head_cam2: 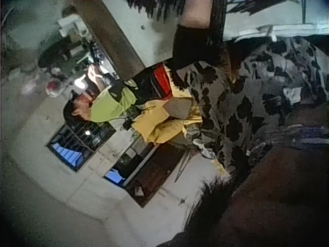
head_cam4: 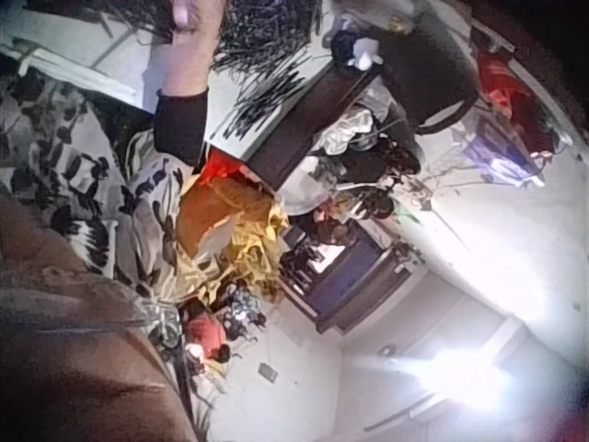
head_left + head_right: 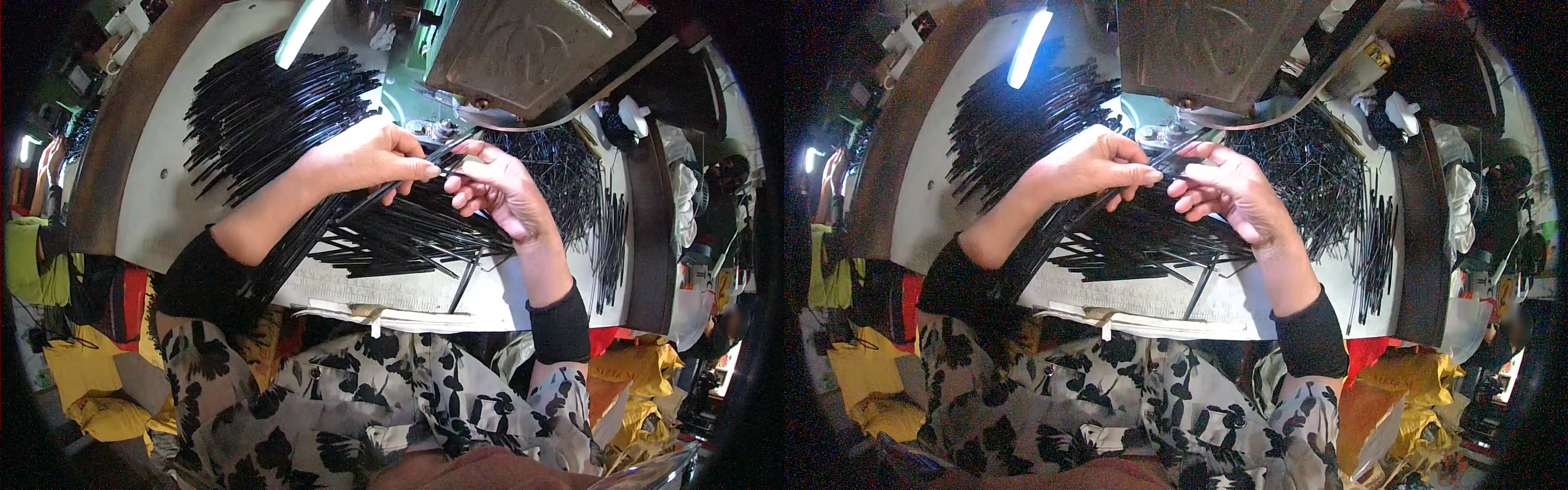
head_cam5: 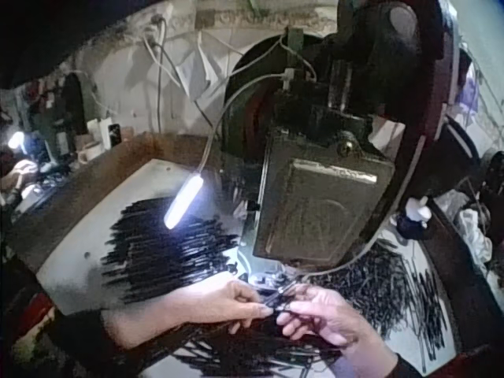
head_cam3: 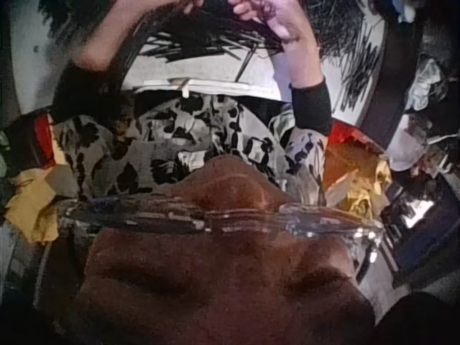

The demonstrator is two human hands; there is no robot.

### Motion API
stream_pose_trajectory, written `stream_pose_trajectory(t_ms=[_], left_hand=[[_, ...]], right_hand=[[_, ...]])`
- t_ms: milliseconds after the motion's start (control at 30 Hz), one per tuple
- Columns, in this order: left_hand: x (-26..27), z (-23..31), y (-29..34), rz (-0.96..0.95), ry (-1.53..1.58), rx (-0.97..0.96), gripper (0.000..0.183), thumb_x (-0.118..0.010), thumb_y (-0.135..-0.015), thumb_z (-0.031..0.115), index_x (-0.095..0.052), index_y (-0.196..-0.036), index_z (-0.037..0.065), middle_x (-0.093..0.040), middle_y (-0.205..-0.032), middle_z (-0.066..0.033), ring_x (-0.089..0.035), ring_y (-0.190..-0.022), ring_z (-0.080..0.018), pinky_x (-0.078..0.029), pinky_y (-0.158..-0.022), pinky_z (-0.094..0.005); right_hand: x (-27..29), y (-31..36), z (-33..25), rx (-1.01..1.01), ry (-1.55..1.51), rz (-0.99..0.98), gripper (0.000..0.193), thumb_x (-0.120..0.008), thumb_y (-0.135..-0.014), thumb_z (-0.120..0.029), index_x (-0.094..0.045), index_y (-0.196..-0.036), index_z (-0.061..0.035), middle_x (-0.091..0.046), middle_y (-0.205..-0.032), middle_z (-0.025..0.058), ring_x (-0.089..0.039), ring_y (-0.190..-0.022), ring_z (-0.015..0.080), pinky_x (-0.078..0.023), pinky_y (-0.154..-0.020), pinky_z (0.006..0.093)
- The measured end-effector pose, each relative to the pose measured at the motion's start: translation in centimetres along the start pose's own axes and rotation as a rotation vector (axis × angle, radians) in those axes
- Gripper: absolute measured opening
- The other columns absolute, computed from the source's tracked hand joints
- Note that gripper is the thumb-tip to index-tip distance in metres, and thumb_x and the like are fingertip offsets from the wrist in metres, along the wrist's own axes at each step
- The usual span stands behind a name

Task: The person sorts and assembles black zip ties by hand at an industrial workstation.

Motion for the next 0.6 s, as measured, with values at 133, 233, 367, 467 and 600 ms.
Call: stream_pose_trajectory(t_ms=[133, 233, 367, 467, 600], left_hand=[[0.1, 0.3, -0.1, -0.013, 0.035, 0.007, 0.034, -0.064, -0.081, 0.034, -0.063, -0.078, 0.001, -0.058, -0.059, -0.0030, -0.053, -0.044, -0.0071, -0.039, -0.041, -0.0194], [1.0, 0.7, 0.0, 0.046, 0.001, 0.011, 0.036, -0.061, -0.083, 0.036, -0.063, -0.082, 0.000, -0.058, -0.060, -0.0033, -0.052, -0.044, -0.0065, -0.039, -0.040, -0.0184], [2.6, -0.3, -0.5, 0.175, 0.125, -0.043, 0.031, -0.059, -0.085, 0.032, -0.061, -0.083, 0.001, -0.053, -0.057, -0.0008, -0.047, -0.043, -0.0049, -0.034, -0.039, -0.0188], [2.8, -0.6, -0.9, 0.201, 0.188, -0.082, 0.028, -0.059, -0.085, 0.030, -0.060, -0.081, 0.002, -0.047, -0.054, 0.0023, -0.041, -0.043, -0.0042, -0.029, -0.038, -0.0197], [2.7, -0.5, -1.3, 0.218, 0.237, -0.086, 0.027, -0.060, -0.085, 0.029, -0.060, -0.080, 0.002, -0.040, -0.053, 0.0050, -0.036, -0.043, -0.0037, -0.025, -0.039, -0.0206]], right_hand=[[1.0, -0.2, 0.0, 0.036, -0.099, -0.057, 0.027, -0.052, -0.087, -0.014, -0.048, -0.109, 0.0017, -0.063, -0.089, 0.0187, -0.065, -0.064, 0.0180, -0.055, -0.054, 0.0250], [1.1, -0.3, -0.5, 0.106, -0.118, -0.003, 0.023, -0.051, -0.088, -0.013, -0.051, -0.106, 0.0018, -0.063, -0.090, 0.0194, -0.065, -0.064, 0.0179, -0.055, -0.054, 0.0250], [2.1, -0.5, -1.0, 0.210, -0.156, 0.095, 0.019, -0.049, -0.088, -0.011, -0.053, -0.102, 0.0021, -0.063, -0.091, 0.0197, -0.065, -0.068, 0.0179, -0.056, -0.055, 0.0240], [2.5, -0.6, -1.1, 0.252, -0.152, 0.140, 0.018, -0.050, -0.088, -0.010, -0.053, -0.100, 0.0027, -0.063, -0.091, 0.0201, -0.065, -0.070, 0.0180, -0.056, -0.057, 0.0234], [2.7, -0.6, -1.1, 0.267, -0.153, 0.175, 0.017, -0.051, -0.087, -0.010, -0.053, -0.099, 0.0028, -0.063, -0.091, 0.0205, -0.065, -0.070, 0.0182, -0.056, -0.056, 0.0237]])
Point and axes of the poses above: each hand's wrist, its own y-axis away from the middle knuckle, its own x-axis out of the back of the hand, z = x × y, the point moved 4 cm from there along -y, towards the middle knuckle
